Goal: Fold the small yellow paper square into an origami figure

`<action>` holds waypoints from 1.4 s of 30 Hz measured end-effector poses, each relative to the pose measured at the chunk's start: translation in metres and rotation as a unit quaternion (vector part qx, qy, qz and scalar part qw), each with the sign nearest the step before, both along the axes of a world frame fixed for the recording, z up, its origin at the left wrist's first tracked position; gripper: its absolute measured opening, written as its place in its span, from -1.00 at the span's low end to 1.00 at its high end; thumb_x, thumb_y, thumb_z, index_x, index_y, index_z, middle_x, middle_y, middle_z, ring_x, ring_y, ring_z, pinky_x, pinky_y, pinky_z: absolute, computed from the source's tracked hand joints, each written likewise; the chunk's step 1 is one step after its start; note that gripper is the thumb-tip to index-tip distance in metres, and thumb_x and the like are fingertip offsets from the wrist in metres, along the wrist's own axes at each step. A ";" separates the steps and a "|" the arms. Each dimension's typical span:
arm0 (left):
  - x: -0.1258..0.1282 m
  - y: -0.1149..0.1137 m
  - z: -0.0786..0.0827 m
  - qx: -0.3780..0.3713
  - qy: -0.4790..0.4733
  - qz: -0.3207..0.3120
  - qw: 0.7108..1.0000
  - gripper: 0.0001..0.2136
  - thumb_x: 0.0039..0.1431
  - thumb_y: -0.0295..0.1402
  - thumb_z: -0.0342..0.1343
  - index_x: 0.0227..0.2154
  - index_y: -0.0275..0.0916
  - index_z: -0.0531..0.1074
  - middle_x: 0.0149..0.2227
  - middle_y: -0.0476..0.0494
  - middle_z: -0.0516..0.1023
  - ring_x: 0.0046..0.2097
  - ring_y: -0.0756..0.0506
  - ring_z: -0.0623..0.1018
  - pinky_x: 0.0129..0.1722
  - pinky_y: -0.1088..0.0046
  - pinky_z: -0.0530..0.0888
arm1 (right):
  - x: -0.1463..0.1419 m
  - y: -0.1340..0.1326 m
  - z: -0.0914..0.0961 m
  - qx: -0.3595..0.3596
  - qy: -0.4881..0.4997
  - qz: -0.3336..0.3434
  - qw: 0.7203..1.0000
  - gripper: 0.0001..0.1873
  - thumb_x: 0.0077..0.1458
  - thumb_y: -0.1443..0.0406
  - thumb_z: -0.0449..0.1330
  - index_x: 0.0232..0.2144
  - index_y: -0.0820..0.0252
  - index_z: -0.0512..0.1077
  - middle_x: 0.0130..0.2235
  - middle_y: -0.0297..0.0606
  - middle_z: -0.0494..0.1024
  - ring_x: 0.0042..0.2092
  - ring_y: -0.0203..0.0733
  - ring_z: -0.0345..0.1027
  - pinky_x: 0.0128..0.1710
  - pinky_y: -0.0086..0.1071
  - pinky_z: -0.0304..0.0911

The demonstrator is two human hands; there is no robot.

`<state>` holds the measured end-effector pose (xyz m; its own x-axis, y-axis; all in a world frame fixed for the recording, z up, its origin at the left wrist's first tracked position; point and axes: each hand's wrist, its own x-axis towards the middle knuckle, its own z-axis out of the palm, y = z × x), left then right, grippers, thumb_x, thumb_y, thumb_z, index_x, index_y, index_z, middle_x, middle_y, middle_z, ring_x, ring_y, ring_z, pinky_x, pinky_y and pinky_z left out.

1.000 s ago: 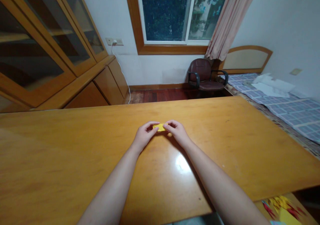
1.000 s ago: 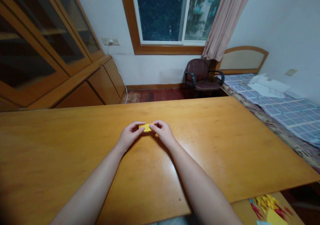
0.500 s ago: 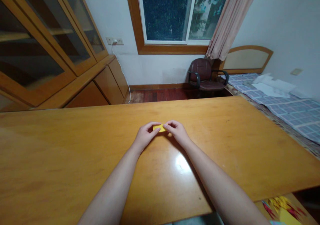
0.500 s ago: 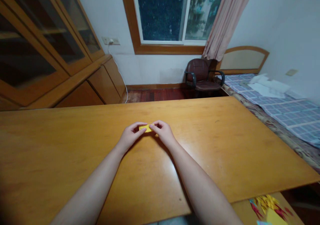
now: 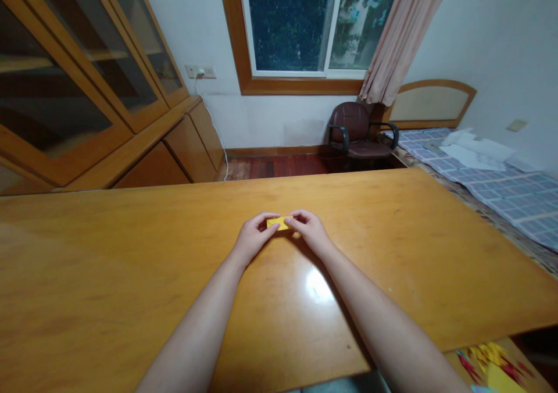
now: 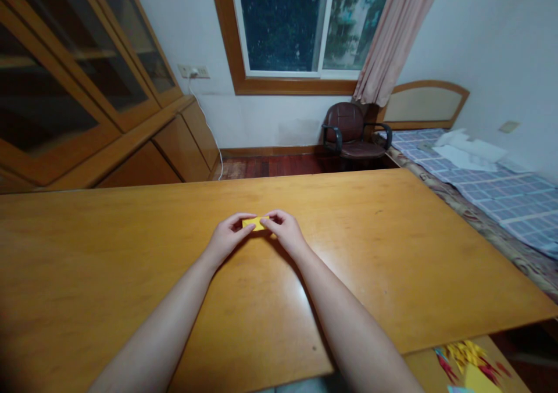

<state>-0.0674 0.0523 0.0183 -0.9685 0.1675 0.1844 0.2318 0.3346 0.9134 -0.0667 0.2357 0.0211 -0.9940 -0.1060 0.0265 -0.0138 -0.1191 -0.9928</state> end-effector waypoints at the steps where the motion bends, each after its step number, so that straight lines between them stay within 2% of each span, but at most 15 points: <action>1: 0.000 0.000 0.000 0.002 -0.002 -0.002 1.000 -0.71 0.09 -0.20 0.20 -0.17 -0.23 0.54 -0.35 -0.07 0.54 -0.37 -0.04 0.43 -0.39 0.50 0.32 | 0.000 0.000 0.000 0.001 0.000 0.000 1.000 -0.75 -0.10 0.14 0.32 -0.45 0.21 0.47 -0.48 -0.38 0.44 -0.44 -0.32 0.26 -0.38 -0.41 0.17; 18: -0.001 -0.001 -0.001 0.003 -0.010 -0.005 1.000 -0.71 0.10 -0.18 0.19 -0.16 -0.20 0.54 -0.32 -0.07 0.55 -0.35 -0.04 0.44 -0.36 0.48 0.33 | 0.001 0.001 0.004 0.024 0.010 -0.008 1.000 -0.73 -0.04 0.10 0.28 -0.49 0.20 0.47 -0.50 -0.38 0.42 -0.44 -0.29 0.25 -0.37 -0.40 0.18; 23: -0.001 -0.001 -0.002 0.014 -0.011 -0.002 1.000 -0.71 0.09 -0.18 0.20 -0.18 -0.23 0.52 -0.35 -0.06 0.52 -0.36 -0.04 0.45 -0.37 0.49 0.34 | 0.000 0.001 -0.001 0.029 0.016 -0.011 0.999 -0.72 0.00 0.10 0.26 -0.48 0.21 0.46 -0.51 -0.38 0.41 -0.44 -0.30 0.25 -0.38 -0.41 0.18; 28: -0.004 0.001 -0.008 0.096 -0.040 -0.015 0.994 -0.57 0.05 -0.21 0.22 -0.02 -0.23 0.35 -0.39 0.00 0.49 -0.34 -0.03 0.49 -0.30 0.48 0.40 | -0.002 0.001 -0.005 0.029 0.020 -0.013 0.999 -0.72 0.00 0.10 0.26 -0.47 0.21 0.47 -0.51 -0.38 0.41 -0.44 -0.30 0.25 -0.39 -0.42 0.18; 31: -0.005 0.002 -0.008 0.121 -0.044 -0.021 0.991 -0.53 0.03 -0.24 0.22 0.00 -0.22 0.29 -0.38 0.01 0.49 -0.31 -0.04 0.52 -0.24 0.47 0.42 | -0.002 0.001 -0.004 0.032 0.017 -0.011 0.999 -0.71 -0.01 0.08 0.27 -0.46 0.21 0.47 -0.50 -0.37 0.42 -0.43 -0.29 0.25 -0.39 -0.41 0.19; 34: -0.004 0.002 -0.006 0.109 -0.047 -0.017 0.993 -0.57 0.04 -0.23 0.23 -0.03 -0.23 0.33 -0.39 0.01 0.49 -0.33 -0.03 0.50 -0.27 0.48 0.42 | -0.002 0.001 -0.003 0.034 0.012 -0.010 0.999 -0.70 -0.03 0.06 0.27 -0.46 0.20 0.47 -0.50 -0.36 0.43 -0.44 -0.29 0.25 -0.40 -0.41 0.20; 38: -0.003 0.000 -0.004 0.047 -0.027 0.002 0.999 -0.69 0.06 -0.20 0.22 -0.17 -0.25 0.45 -0.38 -0.03 0.49 -0.37 -0.02 0.46 -0.35 0.50 0.38 | -0.002 0.000 -0.001 0.034 0.008 -0.014 0.999 -0.70 -0.03 0.07 0.28 -0.46 0.21 0.48 -0.50 -0.36 0.43 -0.43 -0.29 0.26 -0.40 -0.41 0.20; 42: -0.004 -0.001 -0.007 0.037 -0.015 0.007 0.999 -0.72 0.08 -0.18 0.20 -0.20 -0.25 0.49 -0.35 -0.05 0.51 -0.33 -0.03 0.47 -0.33 0.49 0.38 | -0.001 0.000 -0.001 0.032 0.010 -0.018 0.999 -0.72 -0.02 0.09 0.27 -0.46 0.21 0.48 -0.49 -0.36 0.43 -0.43 -0.29 0.25 -0.38 -0.41 0.19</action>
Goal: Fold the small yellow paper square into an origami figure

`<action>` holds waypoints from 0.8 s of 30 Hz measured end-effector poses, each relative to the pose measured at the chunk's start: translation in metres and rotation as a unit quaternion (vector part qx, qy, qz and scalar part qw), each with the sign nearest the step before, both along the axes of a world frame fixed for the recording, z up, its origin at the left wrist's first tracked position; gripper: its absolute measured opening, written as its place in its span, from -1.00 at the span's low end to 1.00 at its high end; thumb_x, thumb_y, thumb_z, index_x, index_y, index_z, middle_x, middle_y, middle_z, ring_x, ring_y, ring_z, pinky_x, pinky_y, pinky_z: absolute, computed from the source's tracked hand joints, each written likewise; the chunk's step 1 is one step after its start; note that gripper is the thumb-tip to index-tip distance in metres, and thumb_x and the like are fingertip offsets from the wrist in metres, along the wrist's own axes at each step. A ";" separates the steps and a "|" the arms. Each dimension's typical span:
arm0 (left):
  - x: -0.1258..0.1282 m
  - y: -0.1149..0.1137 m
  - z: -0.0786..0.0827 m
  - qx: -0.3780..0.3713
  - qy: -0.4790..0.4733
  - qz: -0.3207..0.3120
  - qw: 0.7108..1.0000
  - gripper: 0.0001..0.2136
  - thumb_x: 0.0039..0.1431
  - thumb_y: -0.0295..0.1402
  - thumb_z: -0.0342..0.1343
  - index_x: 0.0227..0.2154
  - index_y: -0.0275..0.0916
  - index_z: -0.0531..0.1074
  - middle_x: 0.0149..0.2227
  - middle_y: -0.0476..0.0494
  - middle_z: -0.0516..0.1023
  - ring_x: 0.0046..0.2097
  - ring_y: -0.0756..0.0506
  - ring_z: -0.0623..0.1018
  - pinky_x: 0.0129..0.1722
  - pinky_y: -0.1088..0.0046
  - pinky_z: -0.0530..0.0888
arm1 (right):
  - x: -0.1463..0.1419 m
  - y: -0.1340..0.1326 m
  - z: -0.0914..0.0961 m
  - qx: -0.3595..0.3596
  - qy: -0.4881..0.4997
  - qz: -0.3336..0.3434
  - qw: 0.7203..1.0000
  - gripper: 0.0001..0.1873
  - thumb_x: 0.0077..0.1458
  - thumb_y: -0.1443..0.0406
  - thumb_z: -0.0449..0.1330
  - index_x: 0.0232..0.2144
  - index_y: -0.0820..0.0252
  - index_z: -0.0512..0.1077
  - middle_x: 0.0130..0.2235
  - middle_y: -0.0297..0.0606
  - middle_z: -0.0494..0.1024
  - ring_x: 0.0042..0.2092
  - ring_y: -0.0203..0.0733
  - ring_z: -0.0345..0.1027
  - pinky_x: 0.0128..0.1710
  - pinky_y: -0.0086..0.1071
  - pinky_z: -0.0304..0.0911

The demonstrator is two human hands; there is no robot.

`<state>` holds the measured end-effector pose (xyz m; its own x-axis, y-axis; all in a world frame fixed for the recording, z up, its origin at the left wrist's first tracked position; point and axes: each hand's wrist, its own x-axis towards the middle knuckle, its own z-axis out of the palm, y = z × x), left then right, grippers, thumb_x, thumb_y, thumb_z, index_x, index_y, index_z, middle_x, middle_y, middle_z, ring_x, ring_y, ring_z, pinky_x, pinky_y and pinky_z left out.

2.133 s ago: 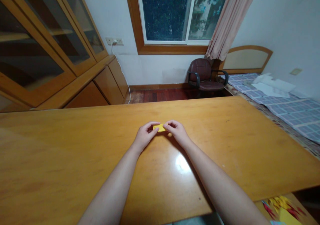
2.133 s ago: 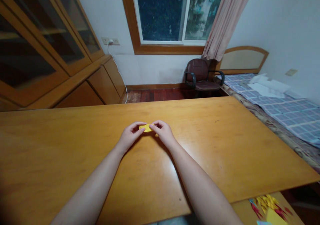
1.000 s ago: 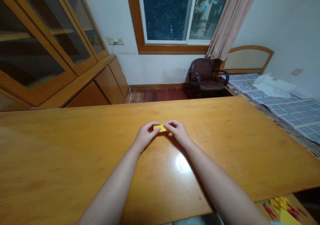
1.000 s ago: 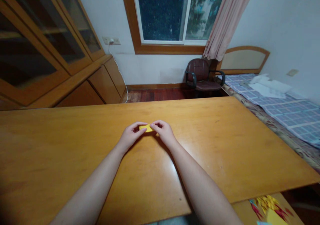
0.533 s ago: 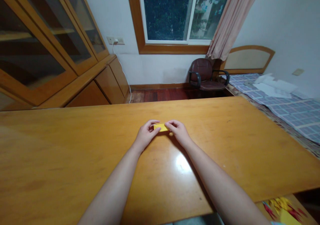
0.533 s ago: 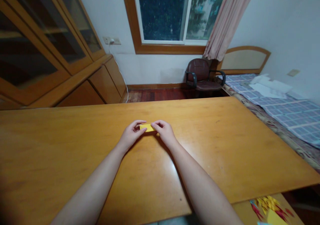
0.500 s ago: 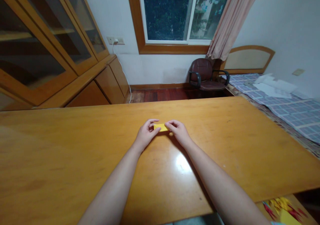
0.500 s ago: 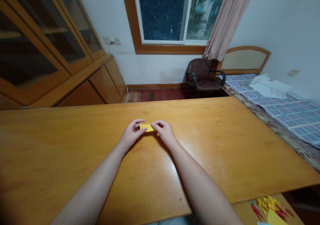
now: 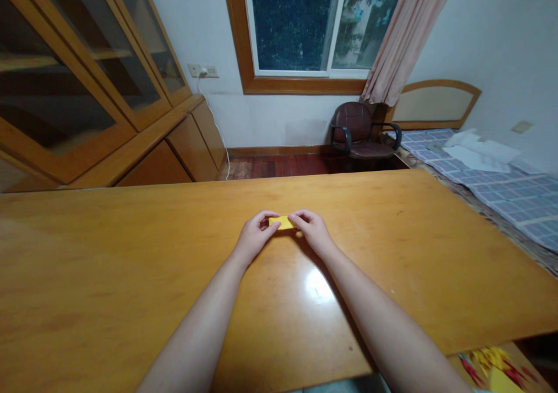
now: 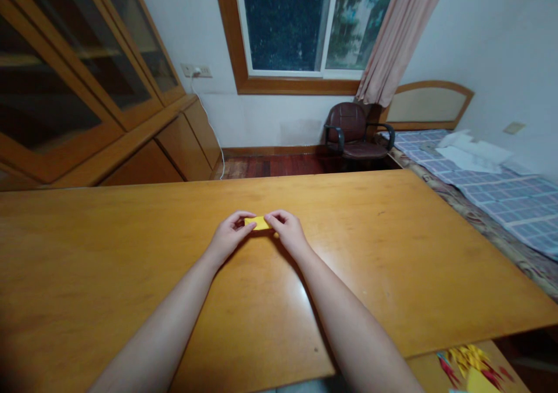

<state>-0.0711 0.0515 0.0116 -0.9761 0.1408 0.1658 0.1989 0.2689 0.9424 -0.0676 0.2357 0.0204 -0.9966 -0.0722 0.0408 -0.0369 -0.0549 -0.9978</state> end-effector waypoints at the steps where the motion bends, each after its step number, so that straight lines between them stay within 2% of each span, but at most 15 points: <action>1: 0.000 0.000 -0.001 0.002 0.000 0.002 1.000 -0.72 0.09 -0.18 0.20 -0.20 -0.24 0.49 -0.34 -0.06 0.52 -0.31 -0.04 0.48 -0.31 0.49 0.38 | 0.000 0.000 0.000 -0.001 -0.002 -0.001 1.000 -0.72 -0.01 0.09 0.27 -0.46 0.22 0.48 -0.49 -0.36 0.43 -0.43 -0.29 0.26 -0.38 -0.41 0.19; 10: -0.001 0.001 0.002 0.051 -0.027 -0.002 0.998 -0.72 0.12 -0.18 0.13 -0.20 -0.25 0.48 -0.27 -0.11 0.57 -0.22 -0.09 0.54 -0.22 0.44 0.44 | -0.002 0.001 -0.006 0.011 0.000 -0.016 1.000 -0.70 -0.01 0.07 0.26 -0.45 0.22 0.49 -0.47 -0.33 0.47 -0.42 -0.28 0.28 -0.40 -0.42 0.20; 24: 0.002 0.000 0.011 -0.011 0.021 -0.012 1.000 -0.76 0.16 -0.24 0.10 -0.19 -0.20 0.57 -0.13 -0.14 0.62 -0.07 -0.15 0.55 0.05 0.28 0.42 | -0.002 0.001 -0.006 -0.003 -0.009 -0.012 1.000 -0.71 -0.02 0.08 0.27 -0.46 0.22 0.48 -0.49 -0.34 0.46 -0.44 -0.28 0.28 -0.42 -0.42 0.19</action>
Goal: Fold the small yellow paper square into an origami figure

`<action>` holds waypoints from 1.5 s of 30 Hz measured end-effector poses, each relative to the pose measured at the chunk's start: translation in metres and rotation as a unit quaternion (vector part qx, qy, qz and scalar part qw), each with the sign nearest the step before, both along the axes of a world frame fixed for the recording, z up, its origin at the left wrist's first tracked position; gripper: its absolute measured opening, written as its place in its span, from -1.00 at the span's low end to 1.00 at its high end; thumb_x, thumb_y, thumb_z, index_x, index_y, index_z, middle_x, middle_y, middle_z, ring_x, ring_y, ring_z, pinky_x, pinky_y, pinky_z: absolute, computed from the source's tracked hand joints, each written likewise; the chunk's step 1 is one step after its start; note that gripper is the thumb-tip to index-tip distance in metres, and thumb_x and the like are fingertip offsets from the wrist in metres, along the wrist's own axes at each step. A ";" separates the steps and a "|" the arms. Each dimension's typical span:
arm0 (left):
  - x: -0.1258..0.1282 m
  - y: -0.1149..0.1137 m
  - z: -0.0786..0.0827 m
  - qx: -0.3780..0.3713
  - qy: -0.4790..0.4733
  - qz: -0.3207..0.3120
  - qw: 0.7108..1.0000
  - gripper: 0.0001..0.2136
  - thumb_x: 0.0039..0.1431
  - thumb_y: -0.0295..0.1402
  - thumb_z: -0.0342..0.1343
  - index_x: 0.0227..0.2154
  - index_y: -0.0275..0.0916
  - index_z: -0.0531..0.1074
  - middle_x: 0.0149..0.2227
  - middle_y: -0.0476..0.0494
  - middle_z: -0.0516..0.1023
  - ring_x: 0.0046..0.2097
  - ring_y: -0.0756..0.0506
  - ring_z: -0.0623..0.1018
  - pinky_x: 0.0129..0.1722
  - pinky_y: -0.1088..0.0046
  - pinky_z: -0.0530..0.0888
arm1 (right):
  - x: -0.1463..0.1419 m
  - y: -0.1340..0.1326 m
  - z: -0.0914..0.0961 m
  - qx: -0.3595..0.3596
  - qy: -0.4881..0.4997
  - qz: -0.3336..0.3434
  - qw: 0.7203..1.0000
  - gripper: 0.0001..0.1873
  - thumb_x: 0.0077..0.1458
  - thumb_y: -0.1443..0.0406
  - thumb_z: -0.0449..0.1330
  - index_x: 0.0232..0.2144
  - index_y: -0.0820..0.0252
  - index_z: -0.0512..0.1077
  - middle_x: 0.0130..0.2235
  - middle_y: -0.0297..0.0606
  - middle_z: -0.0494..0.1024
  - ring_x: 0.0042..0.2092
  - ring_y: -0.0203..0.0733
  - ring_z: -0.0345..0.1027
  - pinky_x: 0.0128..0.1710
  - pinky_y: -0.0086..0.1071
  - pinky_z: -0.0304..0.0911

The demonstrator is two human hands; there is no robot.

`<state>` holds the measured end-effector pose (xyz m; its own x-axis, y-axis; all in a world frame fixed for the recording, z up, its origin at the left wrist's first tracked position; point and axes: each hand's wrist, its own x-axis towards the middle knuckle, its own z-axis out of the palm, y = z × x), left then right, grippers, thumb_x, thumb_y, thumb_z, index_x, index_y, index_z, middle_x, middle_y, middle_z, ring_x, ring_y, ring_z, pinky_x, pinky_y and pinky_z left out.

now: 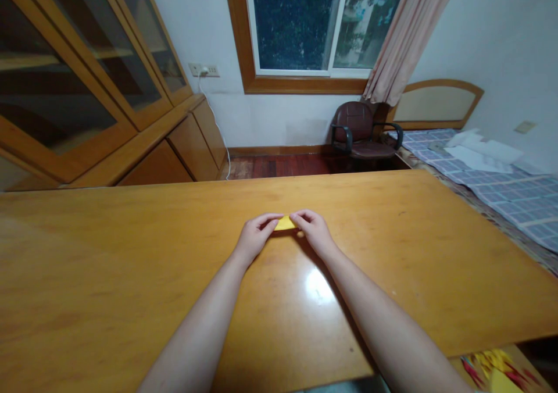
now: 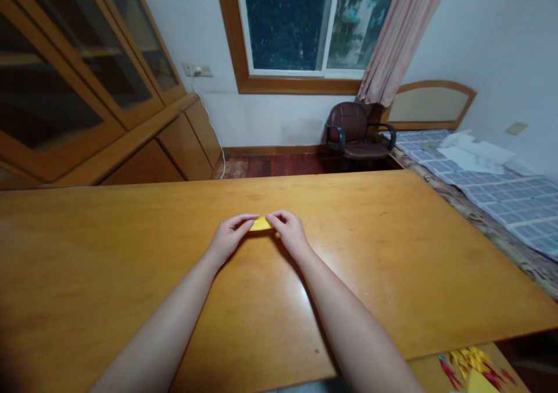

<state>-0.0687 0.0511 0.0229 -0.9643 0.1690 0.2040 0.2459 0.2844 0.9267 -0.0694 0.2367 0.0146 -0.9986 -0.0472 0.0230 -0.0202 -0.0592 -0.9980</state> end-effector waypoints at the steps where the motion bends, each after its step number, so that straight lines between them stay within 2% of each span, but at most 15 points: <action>1: 0.000 0.000 0.001 0.000 0.000 0.001 1.000 -0.76 0.16 -0.25 0.11 -0.20 -0.20 0.58 -0.14 -0.14 0.62 -0.07 -0.15 0.56 0.05 0.29 0.42 | 0.000 0.000 -0.001 -0.001 0.000 0.001 1.000 -0.71 -0.01 0.09 0.27 -0.46 0.22 0.48 -0.49 -0.34 0.46 -0.44 -0.28 0.28 -0.42 -0.42 0.19; 7: 0.001 0.002 0.002 -0.008 0.002 0.008 1.000 -0.76 0.16 -0.25 0.10 -0.20 -0.20 0.57 -0.15 -0.14 0.62 -0.08 -0.15 0.56 0.03 0.29 0.43 | 0.000 -0.001 -0.001 0.008 0.016 0.004 1.000 -0.71 0.02 0.08 0.25 -0.44 0.21 0.48 -0.48 -0.35 0.45 -0.43 -0.29 0.27 -0.40 -0.42 0.20; 17: -0.001 0.000 -0.004 -0.001 0.005 0.013 1.000 -0.75 0.17 -0.23 0.11 -0.17 -0.19 0.56 -0.13 -0.13 0.61 -0.07 -0.14 0.55 0.02 0.32 0.43 | -0.001 -0.001 -0.005 -0.005 0.018 0.015 1.000 -0.72 -0.07 0.14 0.33 -0.33 0.19 0.51 -0.44 -0.36 0.47 -0.41 -0.29 0.29 -0.37 -0.41 0.20; 28: -0.001 0.000 -0.004 -0.003 0.004 0.010 1.000 -0.76 0.17 -0.23 0.11 -0.18 -0.19 0.56 -0.14 -0.13 0.61 -0.07 -0.15 0.55 0.01 0.32 0.42 | -0.001 -0.001 -0.004 -0.028 0.017 0.017 0.999 -0.63 -0.10 0.18 0.34 -0.19 0.17 0.49 -0.41 -0.39 0.44 -0.41 -0.32 0.28 -0.35 -0.41 0.18; 33: -0.001 -0.001 -0.005 -0.007 0.002 0.013 1.000 -0.76 0.17 -0.23 0.11 -0.19 -0.19 0.56 -0.16 -0.11 0.61 -0.10 -0.13 0.55 -0.02 0.35 0.43 | -0.001 -0.001 -0.003 -0.021 0.020 0.011 1.000 -0.66 -0.07 0.18 0.32 -0.21 0.18 0.49 -0.42 -0.37 0.44 -0.40 -0.31 0.28 -0.36 -0.42 0.19; 39: -0.001 0.000 -0.003 -0.010 0.006 0.013 1.000 -0.76 0.17 -0.23 0.11 -0.20 -0.20 0.57 -0.17 -0.11 0.62 -0.10 -0.13 0.55 -0.02 0.35 0.44 | -0.002 0.000 -0.006 0.005 0.035 0.002 0.999 -0.76 -0.02 0.16 0.29 -0.33 0.20 0.52 -0.41 -0.33 0.49 -0.37 -0.28 0.30 -0.34 -0.42 0.20; 45: -0.001 0.001 -0.003 -0.012 0.009 0.015 1.000 -0.77 0.17 -0.24 0.11 -0.21 -0.19 0.57 -0.18 -0.10 0.62 -0.12 -0.12 0.56 -0.03 0.36 0.44 | -0.003 0.000 -0.008 0.007 0.036 0.001 0.999 -0.76 -0.02 0.15 0.29 -0.34 0.19 0.52 -0.41 -0.32 0.51 -0.38 -0.27 0.31 -0.34 -0.41 0.21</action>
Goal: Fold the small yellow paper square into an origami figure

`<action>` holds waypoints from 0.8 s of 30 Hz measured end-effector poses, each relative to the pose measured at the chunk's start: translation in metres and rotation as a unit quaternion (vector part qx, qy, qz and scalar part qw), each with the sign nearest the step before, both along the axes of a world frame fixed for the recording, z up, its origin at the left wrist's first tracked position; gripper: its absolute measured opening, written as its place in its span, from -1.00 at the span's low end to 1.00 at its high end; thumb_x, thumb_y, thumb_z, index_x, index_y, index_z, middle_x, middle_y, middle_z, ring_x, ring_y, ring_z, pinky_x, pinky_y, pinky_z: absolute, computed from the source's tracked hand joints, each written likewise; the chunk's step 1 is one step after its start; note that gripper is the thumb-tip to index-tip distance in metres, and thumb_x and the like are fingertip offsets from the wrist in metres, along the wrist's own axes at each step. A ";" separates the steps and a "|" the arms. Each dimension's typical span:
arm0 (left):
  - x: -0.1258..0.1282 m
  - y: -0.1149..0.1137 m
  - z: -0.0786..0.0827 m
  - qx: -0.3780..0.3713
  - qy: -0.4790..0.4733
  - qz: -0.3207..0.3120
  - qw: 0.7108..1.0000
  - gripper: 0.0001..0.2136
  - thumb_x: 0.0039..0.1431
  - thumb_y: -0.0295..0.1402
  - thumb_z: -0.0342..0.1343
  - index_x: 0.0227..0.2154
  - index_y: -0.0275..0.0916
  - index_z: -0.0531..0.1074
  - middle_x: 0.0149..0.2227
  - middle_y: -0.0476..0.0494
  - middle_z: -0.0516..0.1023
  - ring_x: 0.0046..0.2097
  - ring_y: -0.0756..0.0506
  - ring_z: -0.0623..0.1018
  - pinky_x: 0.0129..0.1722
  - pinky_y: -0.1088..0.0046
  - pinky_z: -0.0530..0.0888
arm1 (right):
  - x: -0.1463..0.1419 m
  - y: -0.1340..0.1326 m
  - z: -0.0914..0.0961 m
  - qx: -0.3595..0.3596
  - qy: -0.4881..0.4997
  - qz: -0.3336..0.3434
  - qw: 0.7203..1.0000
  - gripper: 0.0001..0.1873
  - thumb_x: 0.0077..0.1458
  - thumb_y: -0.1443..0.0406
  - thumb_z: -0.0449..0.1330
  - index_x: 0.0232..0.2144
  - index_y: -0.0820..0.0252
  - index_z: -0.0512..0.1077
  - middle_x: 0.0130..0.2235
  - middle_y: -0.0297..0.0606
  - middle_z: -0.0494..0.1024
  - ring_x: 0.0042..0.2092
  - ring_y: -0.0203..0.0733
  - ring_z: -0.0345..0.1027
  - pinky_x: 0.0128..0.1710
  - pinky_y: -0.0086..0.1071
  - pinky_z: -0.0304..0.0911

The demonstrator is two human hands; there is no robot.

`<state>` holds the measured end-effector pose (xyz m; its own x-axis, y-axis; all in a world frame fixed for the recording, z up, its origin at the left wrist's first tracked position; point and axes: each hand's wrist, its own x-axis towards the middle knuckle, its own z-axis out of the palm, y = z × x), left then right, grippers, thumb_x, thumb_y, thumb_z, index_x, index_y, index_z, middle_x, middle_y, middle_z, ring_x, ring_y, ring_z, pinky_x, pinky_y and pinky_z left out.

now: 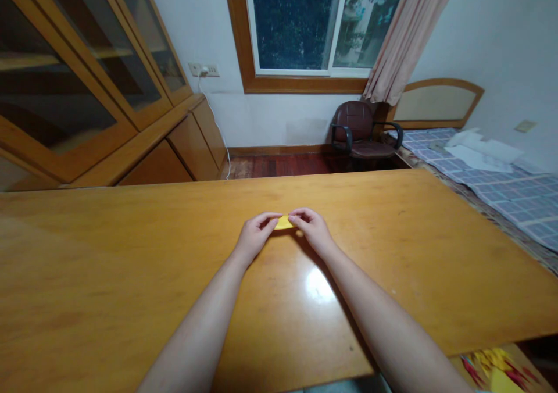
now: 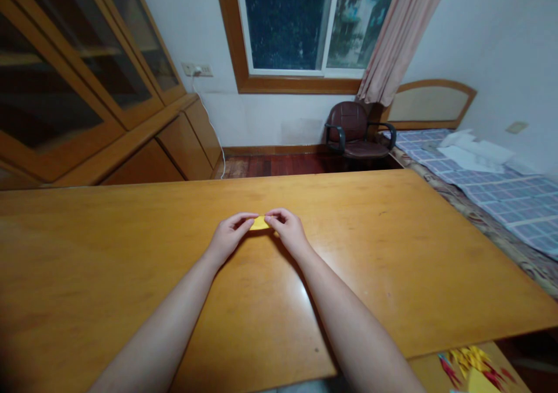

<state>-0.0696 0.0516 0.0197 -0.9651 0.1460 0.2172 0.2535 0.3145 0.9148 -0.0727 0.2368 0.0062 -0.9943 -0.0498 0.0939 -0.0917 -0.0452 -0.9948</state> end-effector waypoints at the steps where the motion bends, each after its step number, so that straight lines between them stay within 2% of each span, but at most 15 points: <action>1: 0.000 0.000 0.000 0.000 0.000 0.000 1.000 -0.78 0.17 -0.24 0.11 -0.21 -0.19 0.57 -0.18 -0.10 0.62 -0.12 -0.12 0.56 -0.03 0.36 0.44 | 0.000 0.000 0.000 -0.002 -0.002 0.001 1.000 -0.76 -0.02 0.15 0.29 -0.34 0.19 0.52 -0.41 -0.33 0.50 -0.38 -0.27 0.31 -0.35 -0.41 0.22; 5: 0.000 0.000 0.000 0.001 -0.002 -0.002 1.000 -0.77 0.17 -0.24 0.11 -0.20 -0.19 0.57 -0.18 -0.10 0.62 -0.12 -0.12 0.56 -0.02 0.35 0.44 | 0.001 0.000 0.003 -0.016 -0.015 0.006 1.000 -0.75 -0.02 0.15 0.29 -0.34 0.21 0.52 -0.42 -0.32 0.49 -0.39 -0.28 0.30 -0.37 -0.42 0.23; 10: 0.001 0.000 0.003 0.004 -0.004 0.000 1.000 -0.77 0.16 -0.24 0.11 -0.21 -0.20 0.57 -0.19 -0.11 0.62 -0.12 -0.13 0.56 -0.03 0.34 0.45 | 0.002 0.000 0.006 -0.006 -0.003 0.016 1.000 -0.67 0.00 0.15 0.28 -0.18 0.17 0.54 -0.41 -0.34 0.50 -0.39 -0.29 0.31 -0.36 -0.42 0.23; 15: 0.000 0.000 0.001 0.007 -0.004 -0.004 1.000 -0.77 0.17 -0.25 0.10 -0.20 -0.20 0.57 -0.18 -0.12 0.62 -0.12 -0.13 0.56 -0.03 0.34 0.45 | 0.003 0.000 0.008 0.021 -0.003 0.019 1.000 -0.72 -0.03 0.15 0.29 -0.29 0.18 0.58 -0.31 -0.24 0.59 -0.31 -0.21 0.38 -0.29 -0.36 0.28; 21: -0.002 -0.001 -0.004 0.001 0.009 -0.005 1.000 -0.79 0.19 -0.26 0.11 -0.19 -0.19 0.56 -0.17 -0.11 0.61 -0.11 -0.12 0.55 -0.03 0.33 0.46 | 0.002 0.001 0.008 0.020 -0.008 0.012 1.000 -0.75 -0.03 0.17 0.29 -0.31 0.18 0.58 -0.33 -0.25 0.60 -0.32 -0.21 0.38 -0.26 -0.35 0.27; 24: -0.001 -0.002 -0.003 -0.012 0.049 -0.014 0.999 -0.81 0.22 -0.28 0.09 -0.20 -0.18 0.55 -0.17 -0.12 0.59 -0.10 -0.11 0.55 -0.02 0.31 0.47 | 0.002 0.001 0.009 0.013 -0.019 0.009 1.000 -0.75 -0.03 0.17 0.28 -0.31 0.19 0.58 -0.36 -0.26 0.58 -0.35 -0.23 0.36 -0.29 -0.36 0.26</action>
